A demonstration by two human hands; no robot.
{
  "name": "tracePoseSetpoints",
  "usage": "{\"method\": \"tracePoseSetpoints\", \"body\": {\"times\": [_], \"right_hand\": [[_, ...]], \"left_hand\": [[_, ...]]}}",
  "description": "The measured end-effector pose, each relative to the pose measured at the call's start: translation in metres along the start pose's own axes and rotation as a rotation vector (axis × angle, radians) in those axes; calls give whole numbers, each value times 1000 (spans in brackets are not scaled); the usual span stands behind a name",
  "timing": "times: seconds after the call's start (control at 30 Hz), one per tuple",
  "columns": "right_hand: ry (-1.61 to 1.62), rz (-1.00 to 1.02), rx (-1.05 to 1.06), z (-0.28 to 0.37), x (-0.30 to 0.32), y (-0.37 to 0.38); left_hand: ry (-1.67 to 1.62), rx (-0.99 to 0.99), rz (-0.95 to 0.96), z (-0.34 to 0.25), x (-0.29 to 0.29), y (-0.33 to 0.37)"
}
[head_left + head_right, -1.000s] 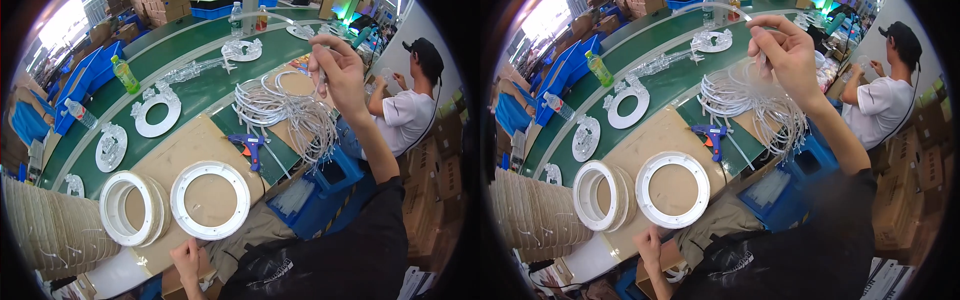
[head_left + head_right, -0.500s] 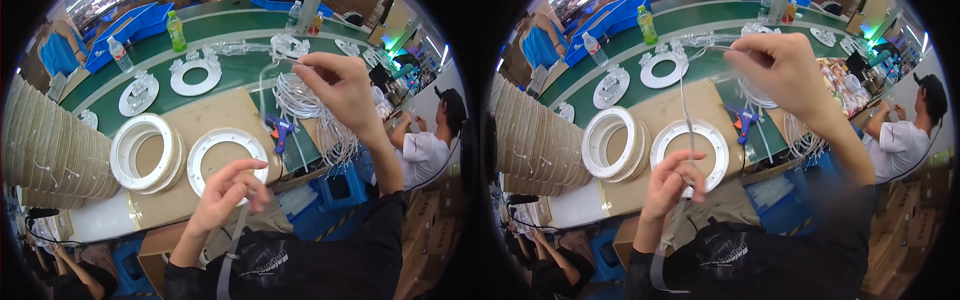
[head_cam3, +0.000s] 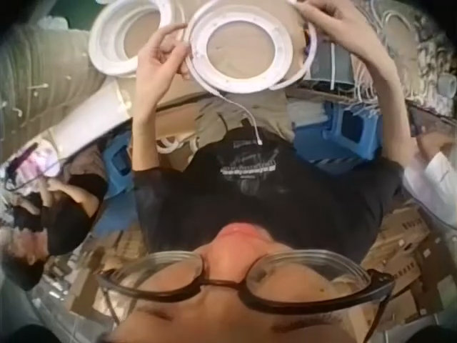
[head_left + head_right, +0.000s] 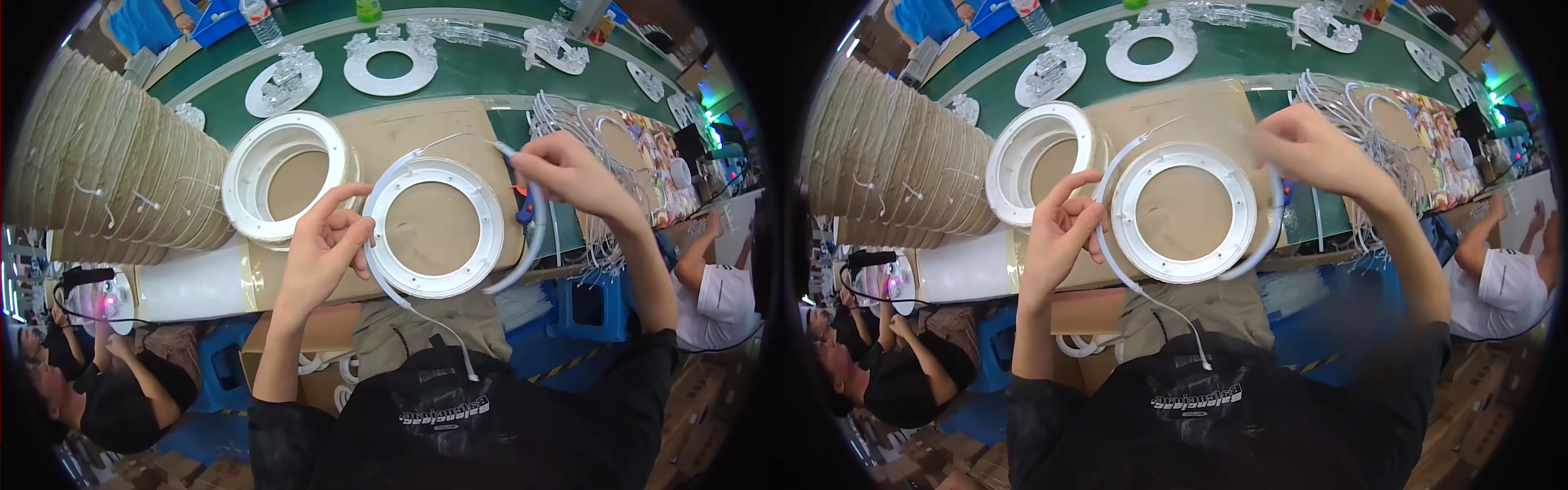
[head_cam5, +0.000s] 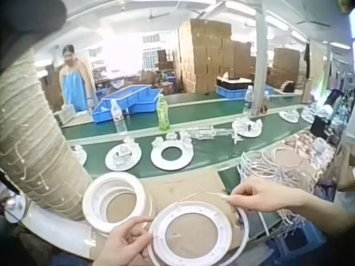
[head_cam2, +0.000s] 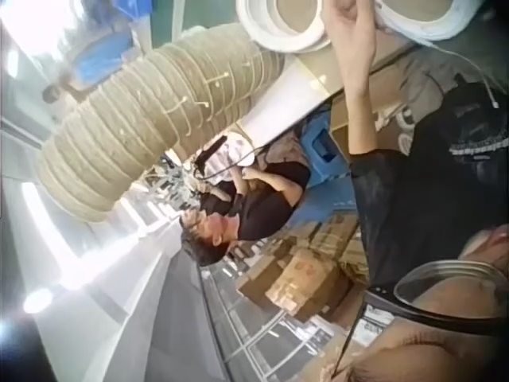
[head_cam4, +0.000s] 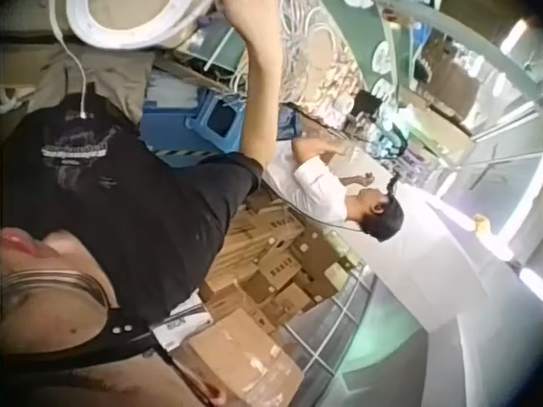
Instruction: Assembling circular LED lights by applying hot glue to frames and installing light strips.
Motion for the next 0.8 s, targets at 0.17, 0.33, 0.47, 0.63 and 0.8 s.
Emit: {"method": "tracePoseSetpoints", "body": {"times": [0.17, 0.33, 0.47, 0.63, 0.8], "right_hand": [[298, 73, -79, -51, -42, 19], [198, 46, -144, -75, -63, 26], [217, -140, -23, -84, -69, 38], [248, -260, 104, -90, -72, 46], [244, -243, 102, -91, -76, 51]], "left_hand": [[454, 117, -50, 22, 0, 13], [679, 157, -48, 32, 3, 20], [818, 78, -41, 49, 8, 25], [882, 45, -72, 60, 9, 27], [993, -19, -90, 59, 4, 27]]}}
Point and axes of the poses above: each hand's wrist, its own y-axis towards the middle knuckle, its own x-axis out of the back of the hand, z = x × y, the point moved 5 cm from there along y, towards the middle knuckle, and after that the axes turned 6 degrees about z, right-handed, at the moved point
